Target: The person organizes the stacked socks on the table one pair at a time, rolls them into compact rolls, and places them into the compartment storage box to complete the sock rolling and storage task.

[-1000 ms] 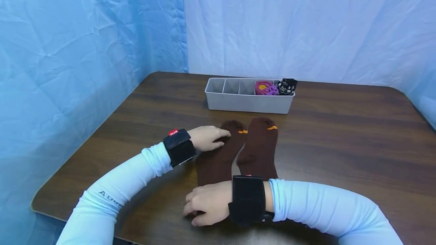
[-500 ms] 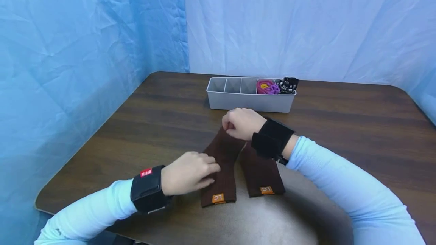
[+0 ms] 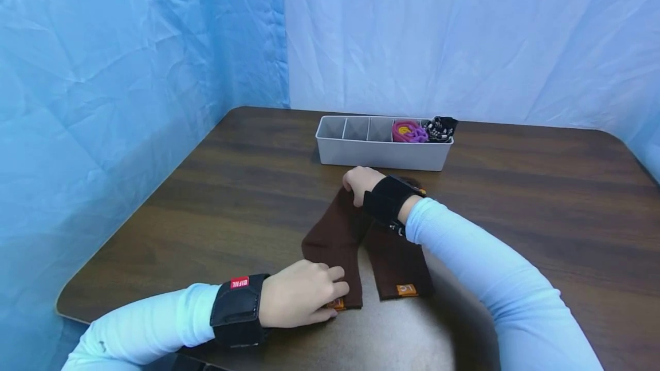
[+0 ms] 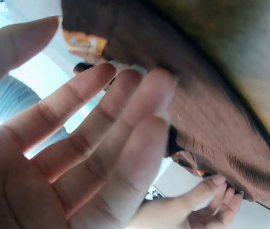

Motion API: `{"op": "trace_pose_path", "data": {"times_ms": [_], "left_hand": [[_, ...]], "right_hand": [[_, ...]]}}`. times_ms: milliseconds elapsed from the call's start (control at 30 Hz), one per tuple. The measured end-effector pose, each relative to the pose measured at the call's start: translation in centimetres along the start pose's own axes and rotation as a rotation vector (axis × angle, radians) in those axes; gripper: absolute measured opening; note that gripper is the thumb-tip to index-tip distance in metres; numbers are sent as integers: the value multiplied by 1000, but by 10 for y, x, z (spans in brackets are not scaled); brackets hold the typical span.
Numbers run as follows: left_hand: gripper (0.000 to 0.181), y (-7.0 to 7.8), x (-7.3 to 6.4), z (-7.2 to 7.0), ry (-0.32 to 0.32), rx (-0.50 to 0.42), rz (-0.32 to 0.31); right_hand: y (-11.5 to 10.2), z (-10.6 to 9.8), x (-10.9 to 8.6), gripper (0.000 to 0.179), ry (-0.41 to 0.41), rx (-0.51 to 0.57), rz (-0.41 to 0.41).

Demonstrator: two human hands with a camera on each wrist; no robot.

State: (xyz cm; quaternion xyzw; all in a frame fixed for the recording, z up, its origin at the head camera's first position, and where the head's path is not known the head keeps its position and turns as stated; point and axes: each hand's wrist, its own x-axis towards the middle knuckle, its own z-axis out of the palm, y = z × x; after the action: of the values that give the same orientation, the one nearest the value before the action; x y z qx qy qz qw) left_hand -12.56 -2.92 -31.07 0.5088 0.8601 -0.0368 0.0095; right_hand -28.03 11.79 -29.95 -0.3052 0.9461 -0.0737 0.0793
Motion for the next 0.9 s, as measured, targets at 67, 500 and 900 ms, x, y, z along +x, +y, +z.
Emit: {"op": "trace_pose_path", "data": {"times_ms": [67, 500, 900], "left_hand": [[16, 3, 2, 2, 8, 16, 10], [12, 16, 3, -6, 3, 62, 13], [8, 23, 22, -37, 252, 203, -8]], "right_hand": [[0, 0, 3, 24, -29, 2, 11], [-2, -2, 11, 11, -64, -55, -92], [5, -55, -6, 12, 235, -183, -113]]}}
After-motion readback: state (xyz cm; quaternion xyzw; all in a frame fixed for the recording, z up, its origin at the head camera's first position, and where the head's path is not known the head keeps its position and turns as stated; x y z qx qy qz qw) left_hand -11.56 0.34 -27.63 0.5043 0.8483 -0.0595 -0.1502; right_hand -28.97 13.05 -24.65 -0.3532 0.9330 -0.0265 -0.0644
